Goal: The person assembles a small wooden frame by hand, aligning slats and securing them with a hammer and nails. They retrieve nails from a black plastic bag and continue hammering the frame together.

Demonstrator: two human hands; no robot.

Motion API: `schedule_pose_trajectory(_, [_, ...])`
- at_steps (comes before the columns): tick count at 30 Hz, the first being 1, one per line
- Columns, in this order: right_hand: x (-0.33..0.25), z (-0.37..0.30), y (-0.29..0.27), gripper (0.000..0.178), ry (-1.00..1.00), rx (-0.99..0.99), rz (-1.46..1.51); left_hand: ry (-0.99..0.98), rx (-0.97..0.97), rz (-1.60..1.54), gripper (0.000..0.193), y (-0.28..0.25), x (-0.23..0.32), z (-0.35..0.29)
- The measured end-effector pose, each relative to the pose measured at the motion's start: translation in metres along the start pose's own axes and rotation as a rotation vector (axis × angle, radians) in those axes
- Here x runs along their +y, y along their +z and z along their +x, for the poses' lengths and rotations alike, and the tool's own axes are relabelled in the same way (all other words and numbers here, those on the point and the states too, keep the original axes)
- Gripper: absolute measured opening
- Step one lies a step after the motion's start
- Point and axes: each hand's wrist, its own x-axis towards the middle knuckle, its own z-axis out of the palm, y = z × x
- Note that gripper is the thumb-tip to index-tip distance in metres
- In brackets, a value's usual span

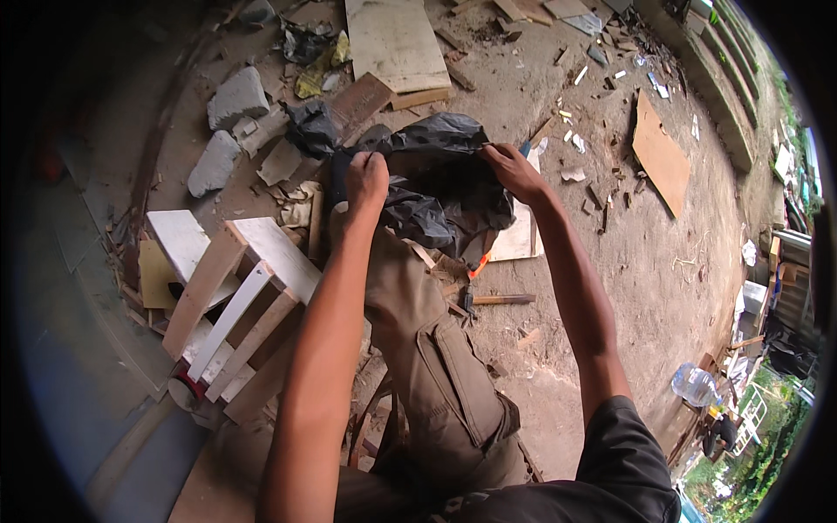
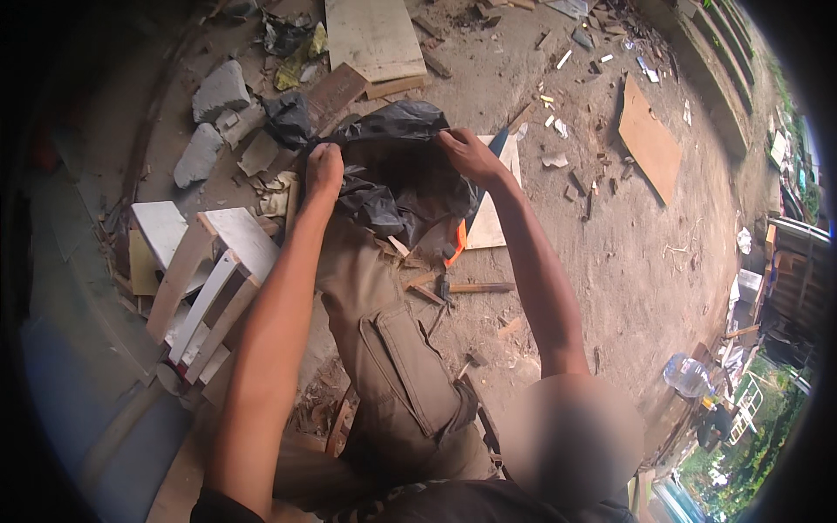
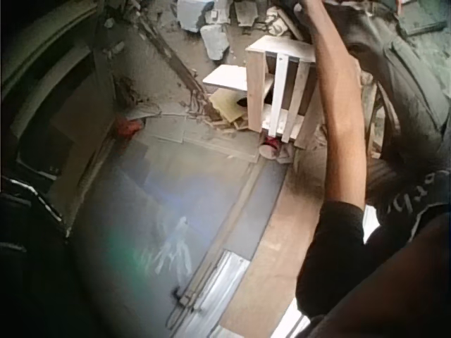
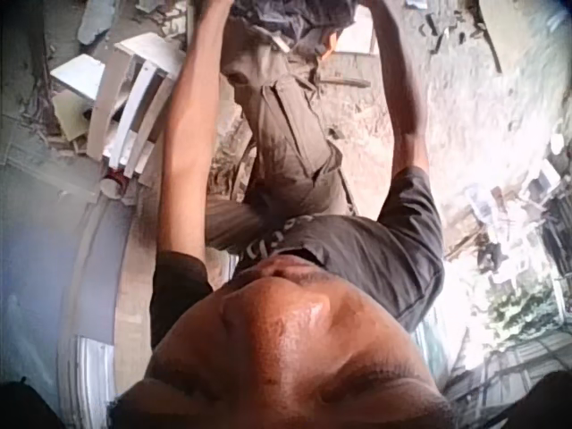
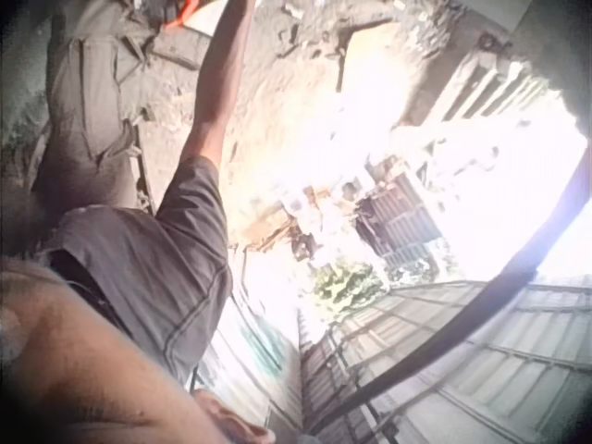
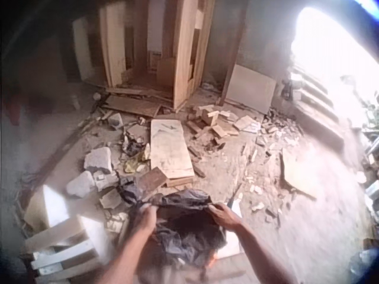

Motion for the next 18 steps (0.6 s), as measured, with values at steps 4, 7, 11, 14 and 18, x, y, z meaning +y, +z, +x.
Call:
schedule_pose_trajectory(4, [-0.081, -0.073, -0.038, 0.046, -0.030, 0.076, 0.168, 0.243, -0.510, -0.237, 0.043, -0.061, 0.097, -0.057])
schedule_pose_trajectory(7, [-0.139, -0.143, -0.051, 0.042, -0.021, 0.099, 0.373, 0.399, -0.575, 0.142, 0.040, -0.115, 0.135, -0.129])
schedule_pose_trajectory(11, [-0.234, -0.281, -0.042, 0.044, -0.049, 0.102, 0.434, 0.527, -0.458, 0.372, 0.029, -0.195, 0.169, -0.265])
schedule_pose_trajectory(14, [-0.247, -0.359, -0.042, 0.046, 0.004, -0.021, 0.312, 0.454, -0.482, 0.037, 0.028, -0.214, 0.136, -0.346])
schedule_pose_trajectory(18, [-0.188, -0.408, 0.004, 0.042, -0.009, -0.158, -0.066, 0.296, -0.368, -0.130, 0.030, -0.198, 0.044, -0.421])
